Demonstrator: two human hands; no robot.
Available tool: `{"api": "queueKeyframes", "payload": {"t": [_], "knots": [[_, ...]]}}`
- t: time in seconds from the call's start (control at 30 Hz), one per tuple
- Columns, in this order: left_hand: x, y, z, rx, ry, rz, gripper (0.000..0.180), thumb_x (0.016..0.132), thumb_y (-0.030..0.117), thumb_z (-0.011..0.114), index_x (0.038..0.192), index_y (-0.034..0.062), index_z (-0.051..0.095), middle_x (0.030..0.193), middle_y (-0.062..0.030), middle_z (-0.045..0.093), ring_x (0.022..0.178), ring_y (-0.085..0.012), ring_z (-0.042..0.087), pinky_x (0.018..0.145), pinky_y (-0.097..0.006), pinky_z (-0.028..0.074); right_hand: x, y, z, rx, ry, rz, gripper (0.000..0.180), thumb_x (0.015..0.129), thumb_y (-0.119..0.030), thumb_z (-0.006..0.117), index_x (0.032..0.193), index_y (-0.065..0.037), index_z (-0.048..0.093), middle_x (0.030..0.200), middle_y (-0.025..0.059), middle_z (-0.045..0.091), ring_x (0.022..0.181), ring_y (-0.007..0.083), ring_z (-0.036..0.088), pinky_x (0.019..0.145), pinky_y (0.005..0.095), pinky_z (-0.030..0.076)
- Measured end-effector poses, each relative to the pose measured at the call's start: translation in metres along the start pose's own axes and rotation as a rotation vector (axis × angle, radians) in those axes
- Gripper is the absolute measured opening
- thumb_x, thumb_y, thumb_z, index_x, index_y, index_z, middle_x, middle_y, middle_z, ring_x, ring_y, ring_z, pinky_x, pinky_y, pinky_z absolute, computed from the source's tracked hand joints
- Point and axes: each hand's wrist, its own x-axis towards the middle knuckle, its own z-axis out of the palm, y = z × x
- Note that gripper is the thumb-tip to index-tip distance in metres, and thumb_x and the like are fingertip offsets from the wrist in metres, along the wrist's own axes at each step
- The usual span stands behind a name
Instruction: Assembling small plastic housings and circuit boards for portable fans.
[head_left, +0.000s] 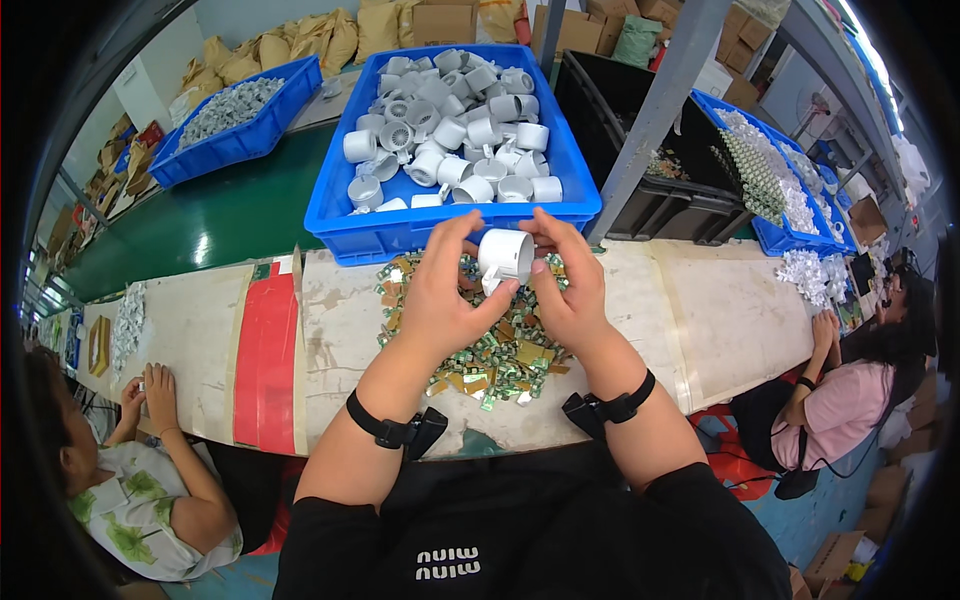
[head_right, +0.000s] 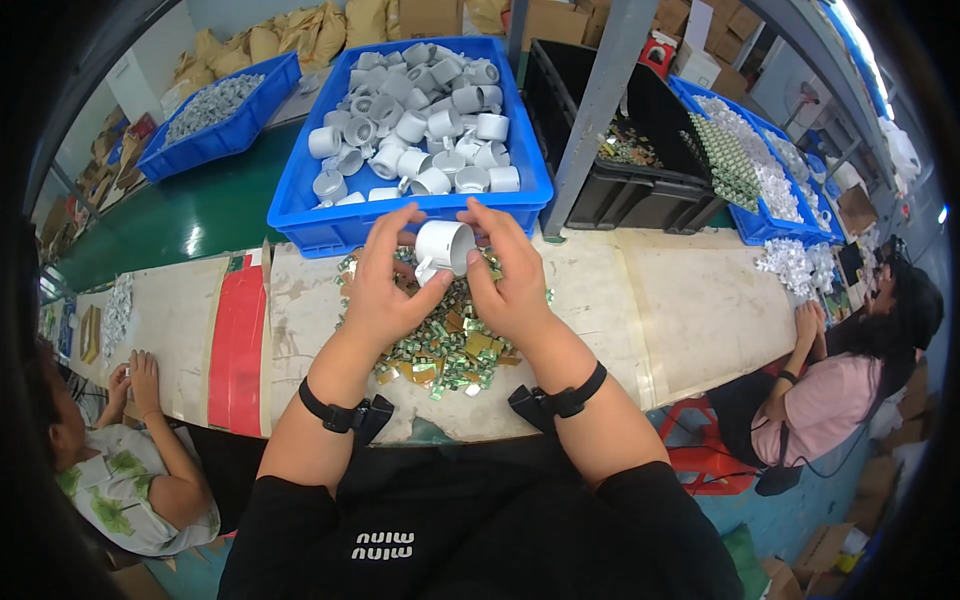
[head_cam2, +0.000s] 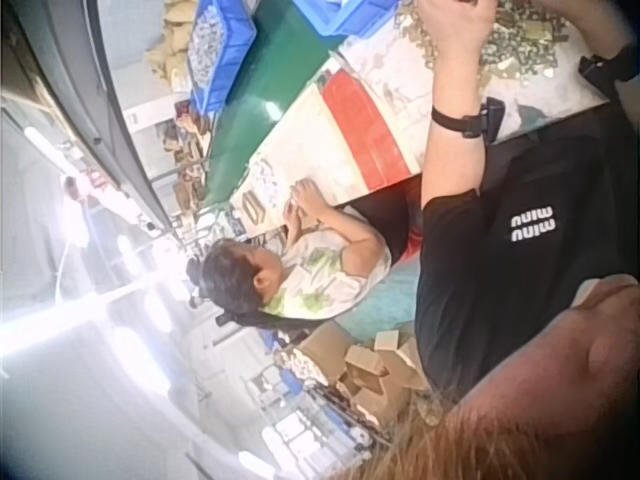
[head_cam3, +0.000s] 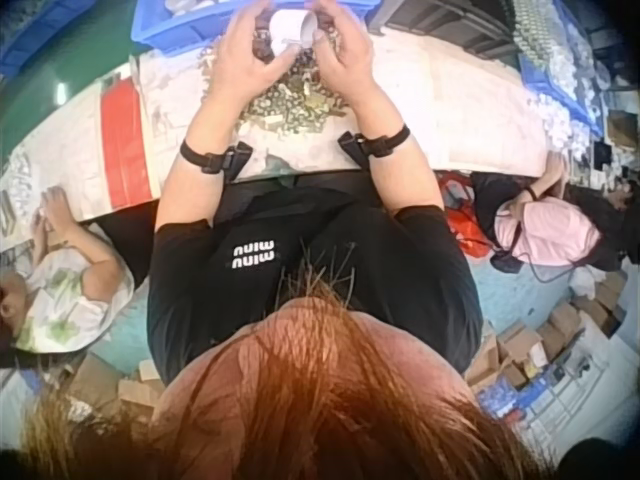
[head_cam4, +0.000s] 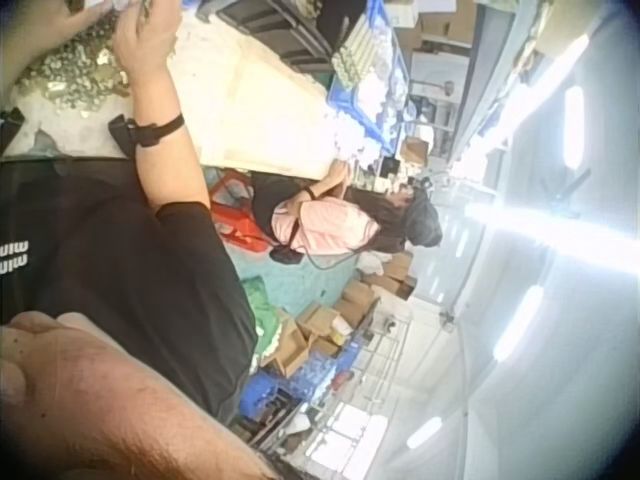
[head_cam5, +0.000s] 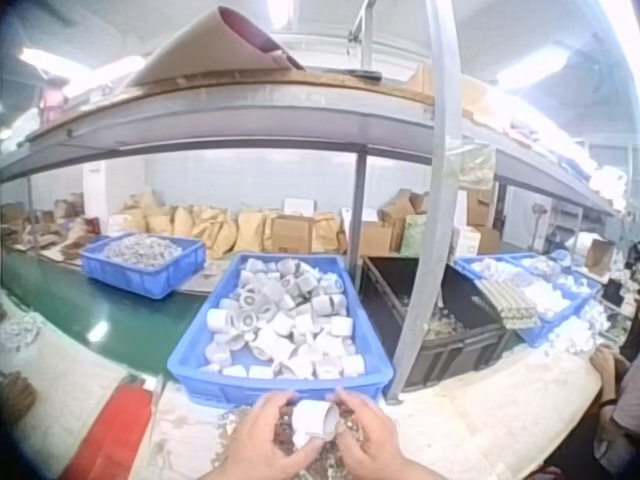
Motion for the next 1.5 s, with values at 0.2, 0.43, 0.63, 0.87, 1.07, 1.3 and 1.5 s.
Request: {"api": "queueKeyframes", "payload": {"t": [0.2,0.43,0.63,0.87,1.07,1.3,1.5], "knots": [[-0.003,-0.004,0.001,-0.126,-0.204,-0.035,0.066,0.088,0.009,0.085,0.147,0.0003,0.056,0.132,-0.0154,0.067,0.11,-0.0263,0.071,0.079,-0.034,0.064,-0.001,0.004,-0.002,-0.026,-0.021,0.039,0.058,0.093,0.0,0.066,0.149,0.004,0.056,0.131,0.0228,0.07,0.121,0.0381,0.069,0.105,0.0431,0.054],[-0.002,-0.008,0.004,-0.021,-0.087,0.111,0.082,0.086,0.008,0.086,0.158,0.0013,0.048,0.141,-0.0193,0.066,0.123,-0.0343,0.07,0.086,-0.039,0.064,0.0,-0.001,0.001,-0.008,-0.037,0.066,0.06,0.094,-0.01,0.074,0.15,0.002,0.056,0.135,0.0215,0.066,0.121,0.0354,0.068,0.101,0.0416,0.055],[0.001,-0.002,-0.001,0.051,-0.113,0.162,0.081,0.084,0.006,0.085,0.158,0.0028,0.05,0.14,-0.0183,0.065,0.121,-0.0318,0.069,0.082,-0.036,0.063,0.001,-0.003,0.001,-0.058,-0.04,0.082,0.063,0.089,-0.012,0.08,0.147,0.001,0.059,0.133,0.0202,0.066,0.118,0.0335,0.068,0.097,0.0413,0.056],[-0.002,-0.008,-0.005,-0.112,-0.209,0.073,0.06,0.085,0.004,0.082,0.141,0.0012,0.061,0.134,-0.0137,0.064,0.116,-0.0239,0.068,0.075,-0.03,0.06,0.001,-0.004,-0.002,-0.091,0.052,0.019,0.06,0.082,-0.007,0.078,0.139,0.001,0.064,0.132,0.0229,0.065,0.119,0.0369,0.068,0.099,0.0421,0.055],[-0.004,-0.01,0.0,-0.223,-0.152,-0.15,0.029,0.095,0.007,0.077,0.122,-0.0011,0.07,0.117,-0.0068,0.069,0.098,-0.0118,0.066,0.072,-0.026,0.057,0.002,-0.003,0.0,-0.118,0.027,-0.065,0.057,0.076,-0.004,0.078,0.132,0.002,0.066,0.129,0.0221,0.067,0.119,0.0394,0.067,0.102,0.0448,0.054],[-0.009,-0.022,0.006,-0.396,-0.053,-0.29,0.015,0.108,0.013,0.066,0.108,-0.0004,0.074,0.096,-0.0068,0.073,0.077,-0.0108,0.07,0.066,-0.025,0.055,0.003,-0.007,-0.003,-0.115,0.001,-0.096,0.056,0.074,-0.005,0.078,0.128,0.002,0.067,0.127,0.021,0.068,0.116,0.0387,0.067,0.102,0.0443,0.054],[-0.013,-0.025,0.006,-0.341,-0.107,-0.247,0.02,0.115,0.017,0.057,0.12,0.0027,0.07,0.097,-0.0011,0.07,0.08,-0.0071,0.066,0.068,-0.023,0.053,0.003,-0.007,-0.003,-0.112,0.01,-0.1,0.054,0.075,-0.008,0.078,0.126,0.002,0.068,0.125,0.0214,0.069,0.115,0.0386,0.067,0.101,0.0441,0.054]]}}
